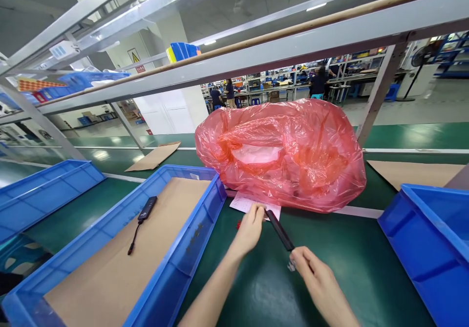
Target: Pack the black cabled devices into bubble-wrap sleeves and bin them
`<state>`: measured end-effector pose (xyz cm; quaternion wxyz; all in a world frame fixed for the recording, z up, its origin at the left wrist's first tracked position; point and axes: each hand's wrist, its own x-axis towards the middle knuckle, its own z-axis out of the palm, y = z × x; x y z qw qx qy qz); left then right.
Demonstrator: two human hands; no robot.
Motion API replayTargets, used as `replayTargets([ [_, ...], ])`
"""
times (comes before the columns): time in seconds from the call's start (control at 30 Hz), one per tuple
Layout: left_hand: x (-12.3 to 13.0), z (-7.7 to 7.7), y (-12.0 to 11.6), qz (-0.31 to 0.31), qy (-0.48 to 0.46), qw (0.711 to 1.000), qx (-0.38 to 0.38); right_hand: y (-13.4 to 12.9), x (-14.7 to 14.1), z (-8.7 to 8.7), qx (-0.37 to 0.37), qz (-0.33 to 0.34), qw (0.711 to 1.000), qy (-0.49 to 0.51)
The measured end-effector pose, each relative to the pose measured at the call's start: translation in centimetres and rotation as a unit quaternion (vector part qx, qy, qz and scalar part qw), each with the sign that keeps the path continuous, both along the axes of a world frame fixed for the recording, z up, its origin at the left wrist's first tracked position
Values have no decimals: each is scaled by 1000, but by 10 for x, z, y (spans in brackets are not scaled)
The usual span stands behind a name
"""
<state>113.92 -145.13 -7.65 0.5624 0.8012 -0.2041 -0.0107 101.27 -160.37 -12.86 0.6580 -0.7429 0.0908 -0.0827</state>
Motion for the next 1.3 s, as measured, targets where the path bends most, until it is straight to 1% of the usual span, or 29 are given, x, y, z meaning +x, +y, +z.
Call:
replayTargets([
  [0.03,22,3,0,-1,-21,999,46,-7,2,-1,21,-4,1000,9],
  [0.07,43,8,-1,-3,-29,997,71,-14,3,-2,34,-2,999,16],
  [0.17,99,30,-4,-21,-59,991,115,-30,4,-6,109,-13,994,26],
  [0.23,123,47,-8,-37,-97,986,128,-35,2,-7,171,-31,984,27],
  [0.3,136,61,-10,-53,-132,980,138,-35,0,-4,215,-47,975,25],
  [0.33,139,66,-11,-60,-145,977,146,-33,-1,-1,223,-52,973,24],
  [0.4,142,72,-12,-70,-162,969,172,-29,-3,6,232,-58,971,23],
  [0.53,140,76,-10,-74,-177,950,246,-25,-5,15,251,-61,966,32],
  [0.67,138,88,-8,-84,-186,927,313,-26,-5,14,263,-56,963,36],
  [0.77,138,98,-9,-92,-191,912,351,-27,-5,14,265,-59,962,41],
  [0.83,138,102,-9,-99,-191,903,372,-28,-5,14,263,-58,962,42],
  [0.97,134,103,-8,-99,-196,895,389,-28,-5,14,254,-48,965,43],
  [1.13,129,101,-5,-82,-206,895,387,-28,-5,15,254,-46,965,44],
  [1.3,127,102,-4,-84,-210,899,376,-28,-5,16,266,-45,962,40],
])
